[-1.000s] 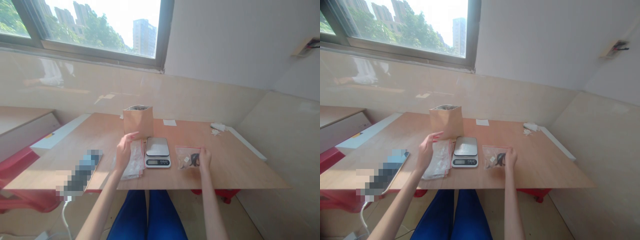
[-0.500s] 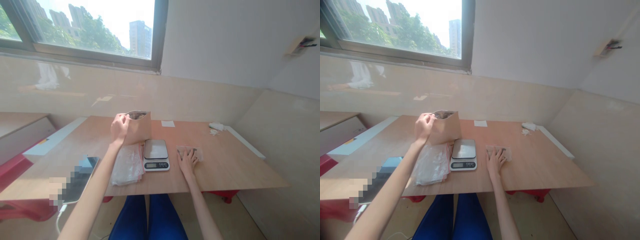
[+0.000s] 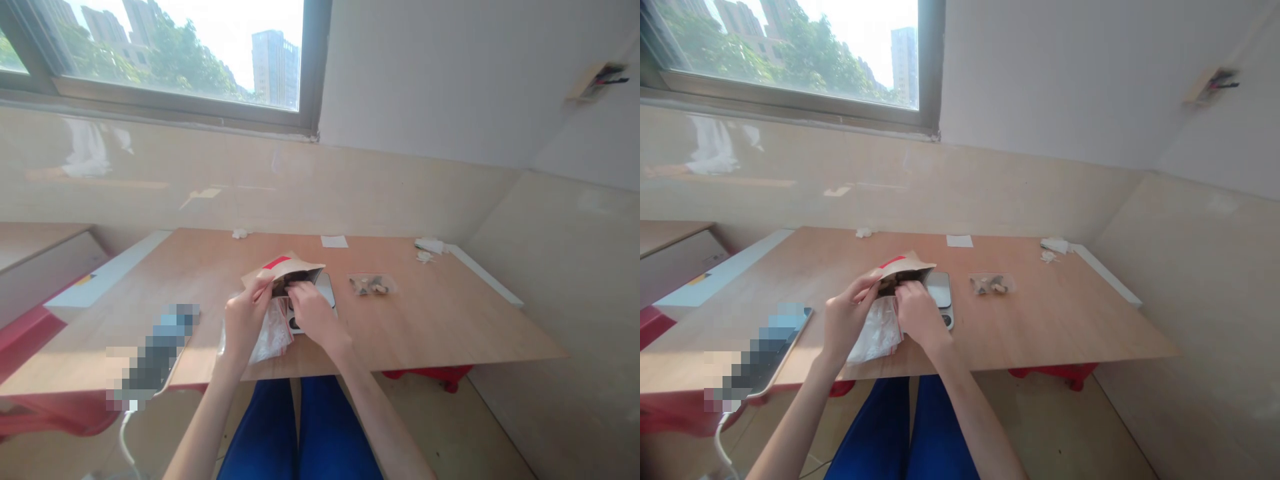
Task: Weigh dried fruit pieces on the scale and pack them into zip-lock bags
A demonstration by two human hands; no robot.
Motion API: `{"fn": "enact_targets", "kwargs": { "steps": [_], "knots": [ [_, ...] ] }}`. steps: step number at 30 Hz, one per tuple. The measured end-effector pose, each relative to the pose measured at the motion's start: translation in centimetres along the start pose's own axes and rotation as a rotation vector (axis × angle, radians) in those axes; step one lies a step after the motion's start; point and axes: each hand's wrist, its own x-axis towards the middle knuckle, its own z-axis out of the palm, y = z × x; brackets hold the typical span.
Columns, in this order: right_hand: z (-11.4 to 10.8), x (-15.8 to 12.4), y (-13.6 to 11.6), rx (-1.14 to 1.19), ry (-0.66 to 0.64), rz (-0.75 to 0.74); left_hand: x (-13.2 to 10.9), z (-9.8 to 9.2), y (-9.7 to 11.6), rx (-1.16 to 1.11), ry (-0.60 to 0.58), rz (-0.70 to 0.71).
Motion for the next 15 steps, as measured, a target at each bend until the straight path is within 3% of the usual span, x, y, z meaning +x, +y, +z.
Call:
{"fn": "enact_targets", "kwargs": {
  "steps": [4, 6, 11, 15],
  "knots": [
    [1.9, 2.0, 0.9, -0.147, -0.062, 0.203, -1.4, 0.9, -1.0, 0.052, -0.03, 0.033],
    [2.3, 2.9, 0.9, -0.158, -0.132, 0.237, -1.7, 1.3, -1.5, 0.046, -0.016, 0.03],
    [2.4, 3.7, 0.8, -0.128, -0.273, 0.215, -2.1, 1.5, -2.4, 0.004, 0.018, 0.024],
    [2.8, 3.0, 1.1, -0.138, -0.218, 0.091, -2.4, 1.5, -2.8, -0.001, 0.05, 0.016]
  ]
}}
